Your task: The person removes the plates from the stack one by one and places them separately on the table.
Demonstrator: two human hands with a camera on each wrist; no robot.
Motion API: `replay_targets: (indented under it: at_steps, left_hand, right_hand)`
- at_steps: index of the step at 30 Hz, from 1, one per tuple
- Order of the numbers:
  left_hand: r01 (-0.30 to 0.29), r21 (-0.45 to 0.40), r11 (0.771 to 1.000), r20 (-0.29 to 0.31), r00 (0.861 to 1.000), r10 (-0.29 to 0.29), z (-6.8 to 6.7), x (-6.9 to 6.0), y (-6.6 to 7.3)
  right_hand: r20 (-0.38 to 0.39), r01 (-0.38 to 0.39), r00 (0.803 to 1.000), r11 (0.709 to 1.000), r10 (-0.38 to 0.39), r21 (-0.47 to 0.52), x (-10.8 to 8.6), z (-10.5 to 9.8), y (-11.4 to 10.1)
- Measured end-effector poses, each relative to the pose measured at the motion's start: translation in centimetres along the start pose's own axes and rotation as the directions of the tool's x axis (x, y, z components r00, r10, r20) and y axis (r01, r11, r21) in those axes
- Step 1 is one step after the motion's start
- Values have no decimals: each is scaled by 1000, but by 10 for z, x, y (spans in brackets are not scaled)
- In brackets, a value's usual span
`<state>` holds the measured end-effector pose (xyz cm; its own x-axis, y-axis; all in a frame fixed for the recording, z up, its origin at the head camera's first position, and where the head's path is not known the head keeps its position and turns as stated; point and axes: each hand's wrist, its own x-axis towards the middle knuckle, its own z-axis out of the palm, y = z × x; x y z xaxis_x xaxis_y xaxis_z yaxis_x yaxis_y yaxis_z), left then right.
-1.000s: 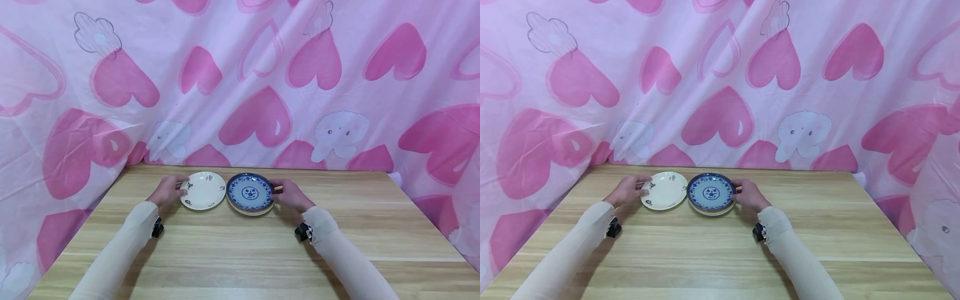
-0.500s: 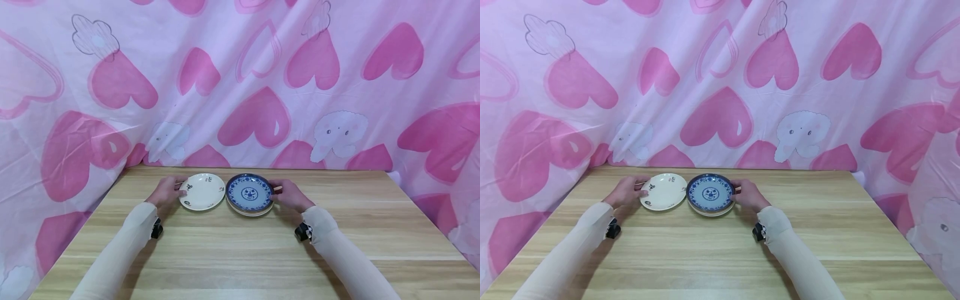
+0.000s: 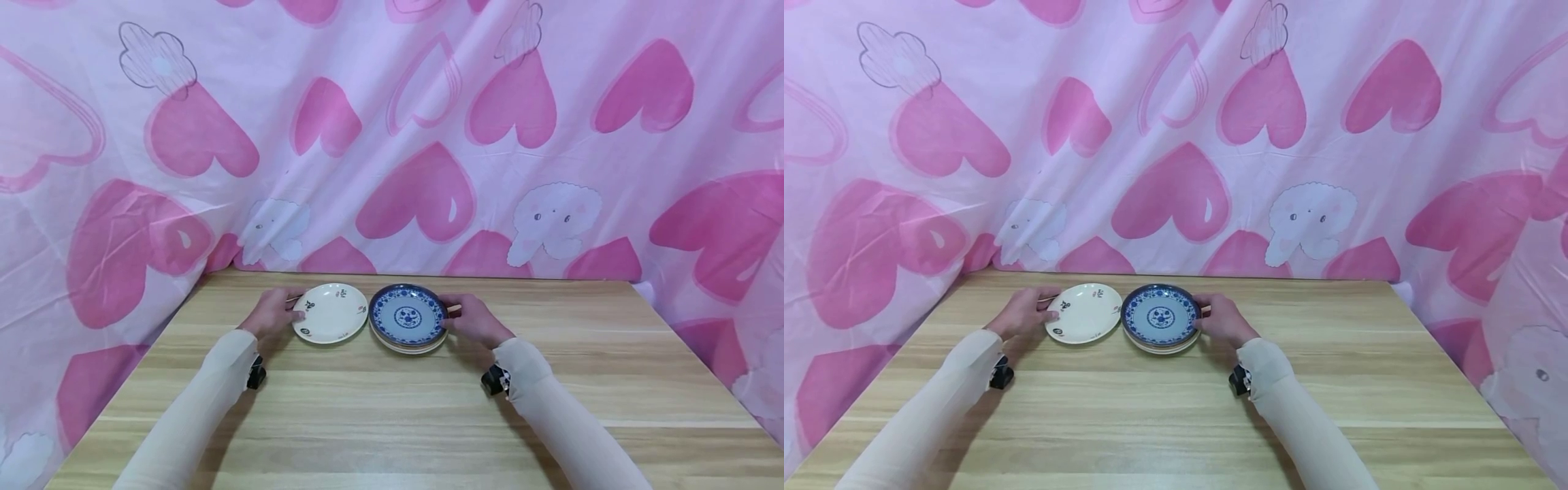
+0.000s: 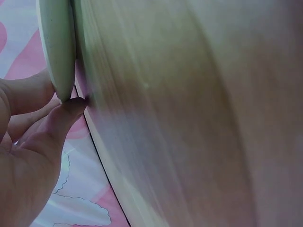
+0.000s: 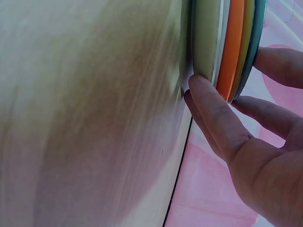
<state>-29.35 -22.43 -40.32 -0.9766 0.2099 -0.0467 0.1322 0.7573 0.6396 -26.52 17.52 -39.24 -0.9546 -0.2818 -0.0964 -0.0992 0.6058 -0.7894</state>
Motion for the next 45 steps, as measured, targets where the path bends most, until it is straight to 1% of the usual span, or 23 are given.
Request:
replay_targets:
  at_steps: [7, 11, 16, 20, 22, 25, 27, 30, 34, 36, 37, 39, 45]
  left_hand:
    - [38, -5, 999, 9, 999, -38, -2, -2, 1]
    - [28, -28, 999, 1, 1000, -28, -6, -5, 1]
    - [-17, -50, 999, -32, 999, 15, -10, -6, 2]
    - [-36, -65, 997, -54, 998, 32, -10, -5, 6]
    - [-36, -82, 996, -51, 998, 32, -9, -6, 9]
    - [-46, -99, 994, -30, 999, 43, -7, -5, 15]
    - [-61, -106, 993, -7, 998, 61, -6, -6, 19]
    - [-120, -111, 987, 21, 992, 123, -4, -7, 25]
    - [-174, -148, 973, 41, 982, 182, -1, -8, 35]
    - [-181, -168, 969, 49, 980, 191, 0, -8, 40]
    - [-175, -186, 967, 55, 981, 188, 1, -8, 42]
    - [-173, -220, 960, 78, 978, 195, 3, -7, 47]
    - [-163, -352, 922, 158, 960, 230, 9, -5, 55]
  right_hand:
    - [5, 4, 1000, 1000, -4, 10, 1, 1, 1]
    - [8, 1, 1000, 1000, -1, 7, 0, 2, 0]
    - [5, -4, 1000, 1000, 4, 1, 0, 1, -1]
    - [9, 5, 1000, 1000, -6, 6, 1, 0, 0]
    - [11, 7, 1000, 1000, -7, 7, 0, -1, 1]
    - [7, -1, 1000, 1000, 1, 7, 0, -1, 4]
    - [5, 1, 1000, 1000, -1, 5, 0, -1, 4]
    - [6, 12, 1000, 1000, -12, 4, 0, 0, 2]
    - [7, 17, 1000, 1000, -17, 2, 1, 0, 1]
    - [7, 17, 1000, 1000, -17, -1, 1, 0, 1]
    - [7, 17, 1000, 1000, -17, -1, 1, 0, 1]
    - [7, 17, 1000, 1000, -17, -2, 1, 0, 1]
    - [10, 14, 1000, 1000, -14, 4, 1, 0, 3]
